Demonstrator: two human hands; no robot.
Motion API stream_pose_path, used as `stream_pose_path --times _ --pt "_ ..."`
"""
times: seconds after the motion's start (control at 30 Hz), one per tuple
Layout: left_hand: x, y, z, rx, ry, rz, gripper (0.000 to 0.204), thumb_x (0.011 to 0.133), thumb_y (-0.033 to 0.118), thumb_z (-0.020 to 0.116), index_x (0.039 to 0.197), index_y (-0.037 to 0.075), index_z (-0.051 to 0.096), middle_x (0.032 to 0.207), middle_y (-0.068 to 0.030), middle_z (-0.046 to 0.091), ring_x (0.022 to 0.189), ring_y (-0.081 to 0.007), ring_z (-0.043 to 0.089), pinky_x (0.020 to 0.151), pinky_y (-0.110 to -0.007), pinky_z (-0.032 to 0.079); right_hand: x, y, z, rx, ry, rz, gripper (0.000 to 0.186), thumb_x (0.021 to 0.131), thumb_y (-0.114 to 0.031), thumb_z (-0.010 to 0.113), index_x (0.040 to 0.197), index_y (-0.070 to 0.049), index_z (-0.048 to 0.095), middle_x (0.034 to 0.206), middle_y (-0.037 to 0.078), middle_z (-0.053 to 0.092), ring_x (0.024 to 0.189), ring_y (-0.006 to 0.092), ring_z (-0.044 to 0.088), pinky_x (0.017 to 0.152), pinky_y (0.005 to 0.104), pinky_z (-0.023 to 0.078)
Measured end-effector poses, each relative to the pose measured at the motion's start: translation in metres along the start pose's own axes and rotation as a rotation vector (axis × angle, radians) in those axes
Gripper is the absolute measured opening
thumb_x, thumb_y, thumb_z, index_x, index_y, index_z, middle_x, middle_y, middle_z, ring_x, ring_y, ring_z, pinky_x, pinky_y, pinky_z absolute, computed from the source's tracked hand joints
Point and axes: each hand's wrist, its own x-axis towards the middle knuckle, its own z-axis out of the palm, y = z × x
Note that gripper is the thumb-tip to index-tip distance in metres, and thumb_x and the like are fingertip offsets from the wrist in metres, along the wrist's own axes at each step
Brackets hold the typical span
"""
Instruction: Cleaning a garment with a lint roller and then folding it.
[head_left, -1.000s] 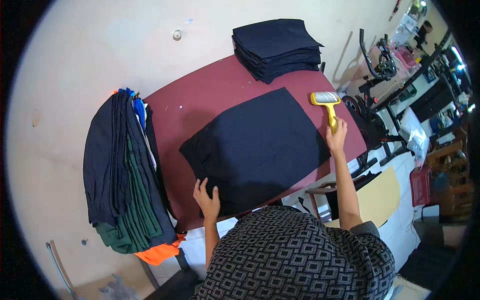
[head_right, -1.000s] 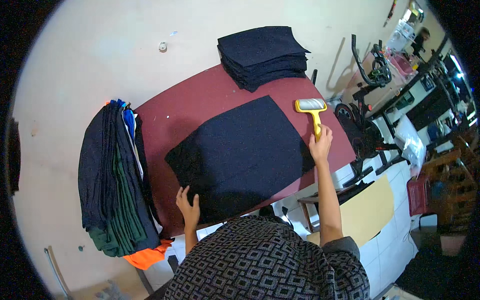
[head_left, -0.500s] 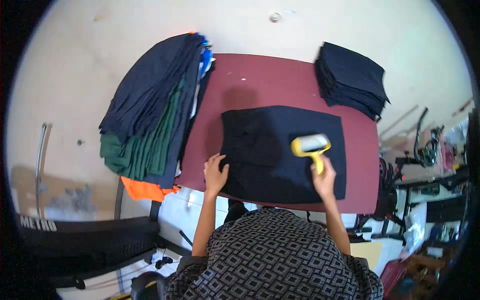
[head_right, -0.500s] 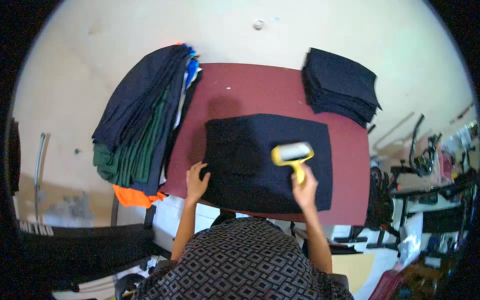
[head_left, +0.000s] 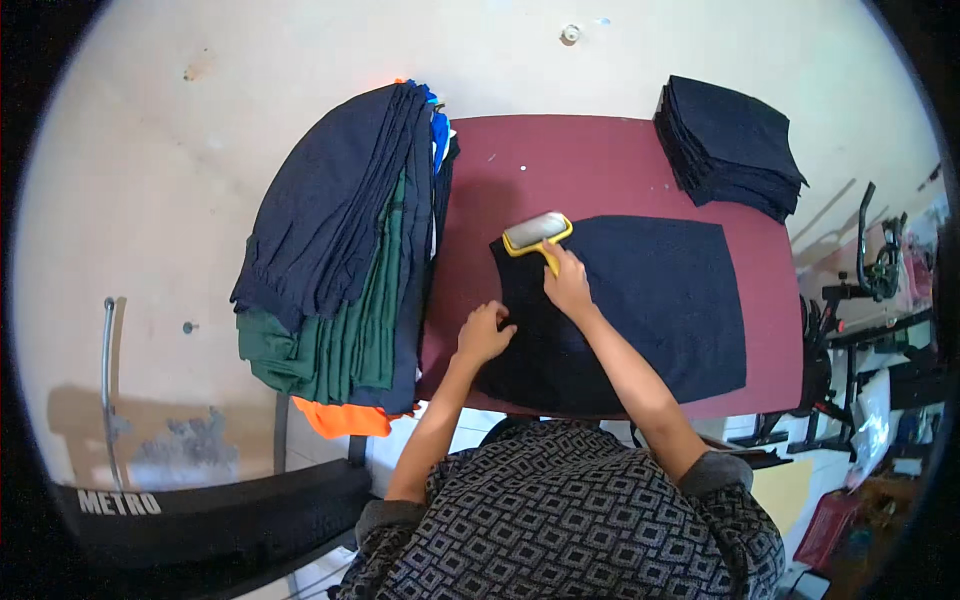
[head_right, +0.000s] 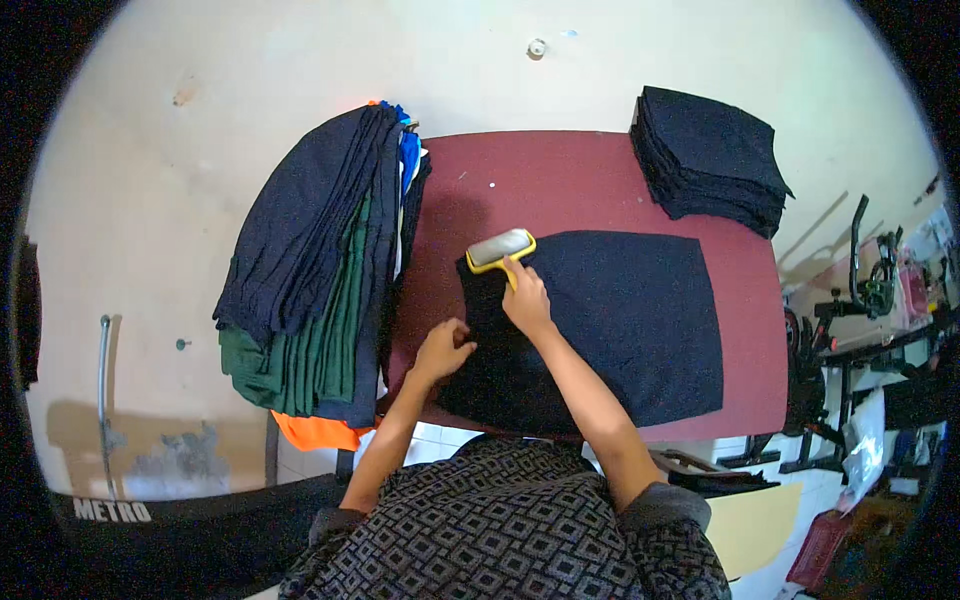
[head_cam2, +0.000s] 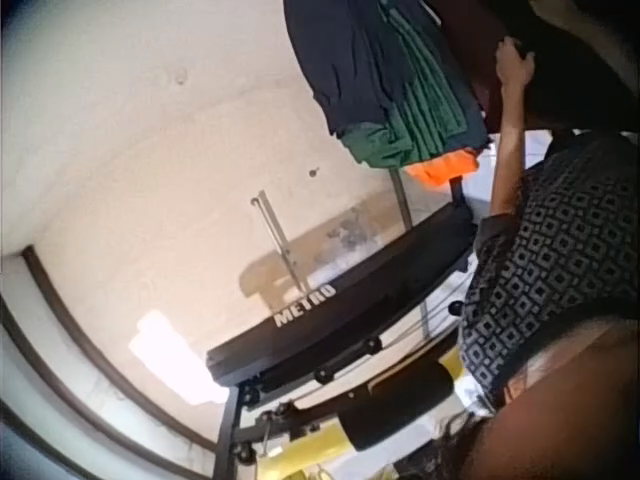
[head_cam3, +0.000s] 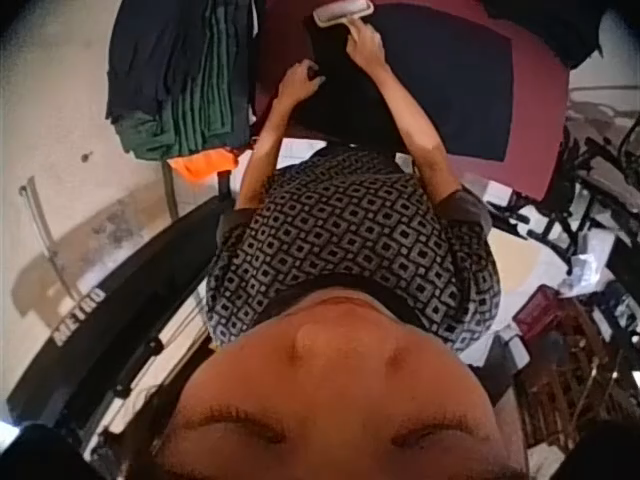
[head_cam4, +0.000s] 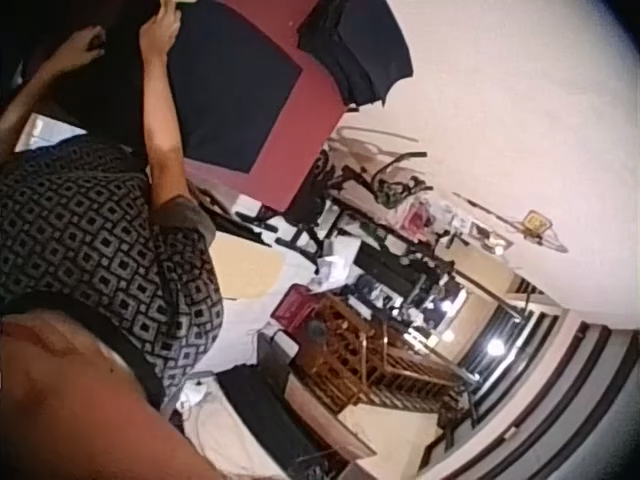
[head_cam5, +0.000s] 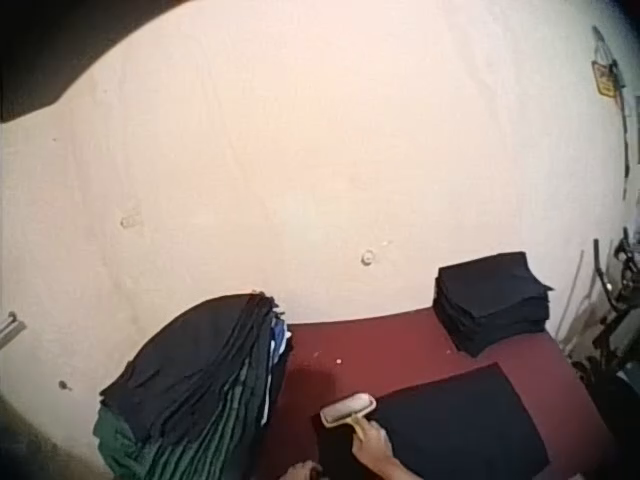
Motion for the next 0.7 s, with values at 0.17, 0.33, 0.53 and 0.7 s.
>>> stream_pose_path --times 0.17,0.33,0.53,0.7 --pt "0.047 0.013 -0.04 0.362 -0.06 0.199 0.082 0.06 0.033 0.076 0.123 -0.001 0.036 0.13 -0.0222 0.033 0.119 -0.0325 0.037 0.096 -0.037 0.035 0.007 -0.01 0.006 -0.051 0.011 0.145 0.045 0.07 0.004 0.056 0.113 -0.005 0.051 0.093 0.024 0.056 0.089 0.0404 0.054 0.077 0.0432 0.044" --pt "0.095 0.011 -0.043 0.733 -0.336 0.21 0.127 0.05 0.055 0.076 0.136 -0.005 0.004 0.144 -0.0229 -0.001 0.134 -0.0321 0.006 0.104 -0.053 0.016 -0.069 -0.038 -0.024 -0.055 0.042 0.179 0.046 0.073 0.001 0.056 0.116 -0.012 0.052 0.086 0.02 0.054 0.08 0.039 0.056 0.069 0.0423 0.045" --pt "0.112 0.023 -0.043 0.849 -0.512 0.184 0.137 0.043 0.066 0.072 0.135 -0.008 0.003 0.142 -0.0265 -0.001 0.134 -0.0332 0.007 0.103 -0.057 0.013 -0.161 -0.075 -0.037 -0.119 0.187 0.331 0.046 0.072 0.006 0.055 0.115 -0.007 0.054 0.084 0.02 0.054 0.078 0.0384 0.055 0.07 0.04 0.045" --pt "0.107 0.025 -0.039 0.893 -0.422 0.183 0.128 0.045 0.058 0.077 0.134 -0.009 0.014 0.142 -0.0252 0.011 0.133 -0.0338 0.015 0.102 -0.06 0.013 -0.107 -0.062 -0.012 -0.17 0.232 0.297 0.047 0.071 0.006 0.053 0.116 -0.006 0.052 0.085 0.022 0.054 0.079 0.0407 0.054 0.072 0.0417 0.044"
